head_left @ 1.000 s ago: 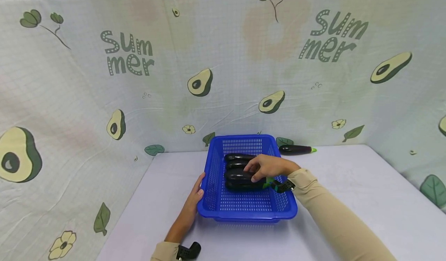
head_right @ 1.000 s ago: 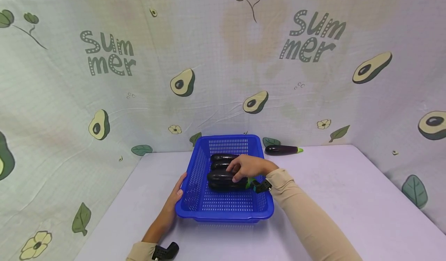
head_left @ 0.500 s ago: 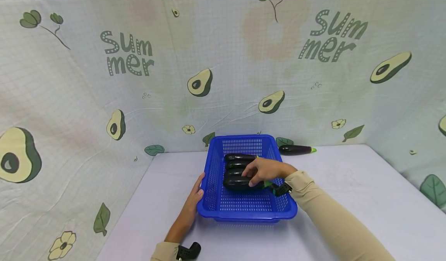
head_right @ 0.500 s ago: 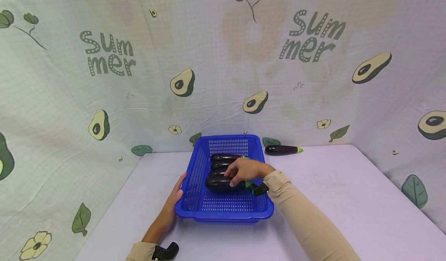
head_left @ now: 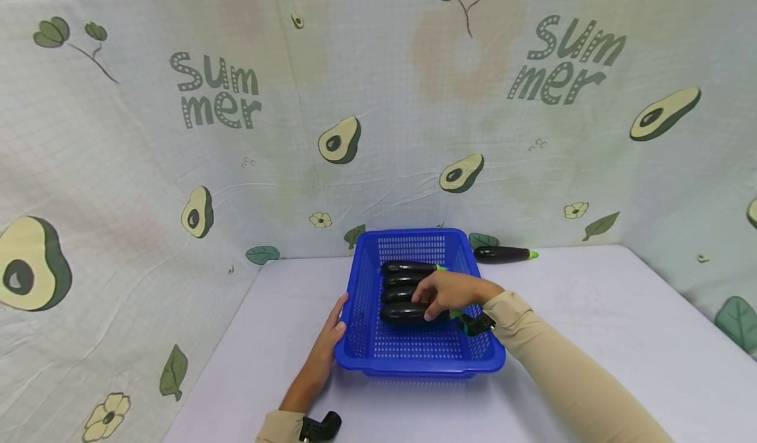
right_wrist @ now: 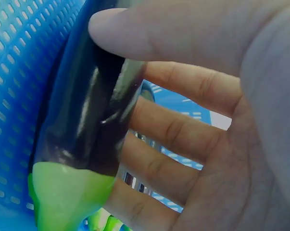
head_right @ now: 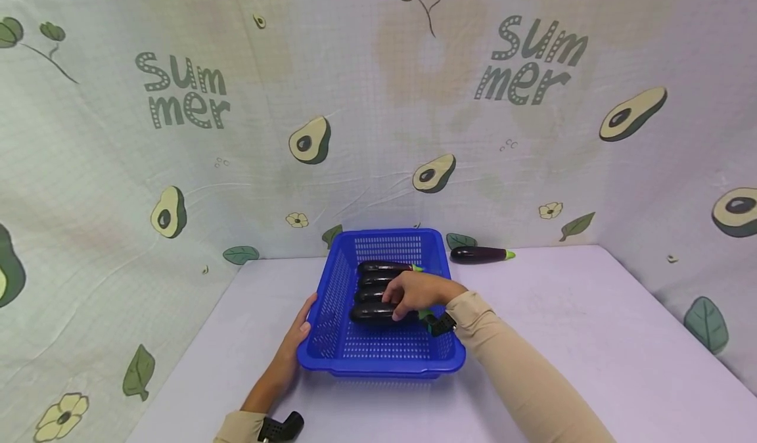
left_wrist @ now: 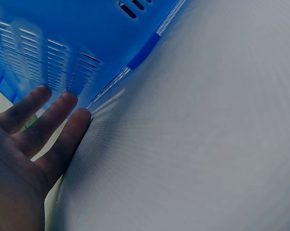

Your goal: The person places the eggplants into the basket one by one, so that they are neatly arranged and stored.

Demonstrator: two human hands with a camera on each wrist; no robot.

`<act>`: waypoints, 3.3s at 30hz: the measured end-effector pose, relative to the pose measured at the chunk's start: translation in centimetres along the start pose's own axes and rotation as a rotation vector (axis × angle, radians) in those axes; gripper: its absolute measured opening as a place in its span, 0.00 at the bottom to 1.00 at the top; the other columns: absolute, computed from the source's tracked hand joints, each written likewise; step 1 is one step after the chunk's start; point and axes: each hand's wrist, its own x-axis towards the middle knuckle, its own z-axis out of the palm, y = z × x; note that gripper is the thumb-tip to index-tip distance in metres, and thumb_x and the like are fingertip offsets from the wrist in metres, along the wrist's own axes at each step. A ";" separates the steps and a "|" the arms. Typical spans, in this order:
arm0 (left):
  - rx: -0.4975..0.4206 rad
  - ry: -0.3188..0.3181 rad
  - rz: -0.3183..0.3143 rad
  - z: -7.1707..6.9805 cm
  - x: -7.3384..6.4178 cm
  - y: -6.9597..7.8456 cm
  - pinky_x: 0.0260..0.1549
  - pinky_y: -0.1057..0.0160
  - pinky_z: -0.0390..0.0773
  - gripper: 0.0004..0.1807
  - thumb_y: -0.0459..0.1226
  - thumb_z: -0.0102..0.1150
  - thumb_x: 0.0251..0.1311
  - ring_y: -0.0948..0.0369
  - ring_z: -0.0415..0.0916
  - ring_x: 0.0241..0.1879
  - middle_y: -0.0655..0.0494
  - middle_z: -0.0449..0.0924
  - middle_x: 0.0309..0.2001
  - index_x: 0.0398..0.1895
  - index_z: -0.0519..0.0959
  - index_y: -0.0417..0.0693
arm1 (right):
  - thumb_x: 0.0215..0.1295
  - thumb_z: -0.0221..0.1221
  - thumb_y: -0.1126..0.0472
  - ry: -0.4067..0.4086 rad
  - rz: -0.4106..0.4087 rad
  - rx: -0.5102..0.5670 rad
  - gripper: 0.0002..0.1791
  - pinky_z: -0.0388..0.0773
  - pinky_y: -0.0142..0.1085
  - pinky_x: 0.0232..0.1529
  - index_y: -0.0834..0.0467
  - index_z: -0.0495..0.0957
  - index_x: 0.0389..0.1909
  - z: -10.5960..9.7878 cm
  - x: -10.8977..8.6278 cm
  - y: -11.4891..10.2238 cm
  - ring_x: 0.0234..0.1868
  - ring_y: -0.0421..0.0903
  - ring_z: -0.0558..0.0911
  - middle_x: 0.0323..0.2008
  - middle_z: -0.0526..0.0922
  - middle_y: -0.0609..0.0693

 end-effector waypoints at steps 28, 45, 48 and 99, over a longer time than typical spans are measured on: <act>0.006 -0.008 0.025 -0.1 0.0 0.2 0.70 0.36 0.38 0.32 0.47 0.33 0.77 0.49 0.36 0.78 0.54 0.39 0.80 0.81 0.46 0.65 | 0.53 0.74 0.59 -0.051 0.060 -0.106 0.16 0.80 0.43 0.43 0.53 0.84 0.44 0.8 0.2 -0.4 0.37 0.41 0.82 0.34 0.85 0.45; 0.004 -0.002 0.015 0.1 -0.1 0.3 0.69 0.32 0.39 0.31 0.48 0.33 0.77 0.46 0.36 0.78 0.54 0.39 0.81 0.81 0.46 0.66 | 0.54 0.74 0.60 -0.051 0.084 -0.106 0.16 0.80 0.43 0.43 0.54 0.84 0.45 0.9 0.1 -0.3 0.36 0.41 0.82 0.33 0.85 0.43; 0.005 0.000 0.013 0.1 -0.1 0.4 0.69 0.32 0.39 0.32 0.48 0.33 0.76 0.46 0.36 0.78 0.54 0.39 0.81 0.81 0.46 0.66 | 0.54 0.74 0.60 -0.048 0.093 -0.101 0.17 0.80 0.43 0.42 0.55 0.84 0.45 0.9 0.1 -0.4 0.36 0.42 0.82 0.33 0.85 0.44; -0.001 0.005 0.012 0.0 -0.1 0.0 0.69 0.33 0.38 0.31 0.48 0.32 0.77 0.46 0.36 0.78 0.53 0.39 0.81 0.81 0.46 0.67 | 0.59 0.70 0.61 0.012 0.049 -0.013 0.17 0.82 0.40 0.33 0.64 0.81 0.47 -0.4 -0.4 -0.6 0.32 0.48 0.84 0.32 0.85 0.48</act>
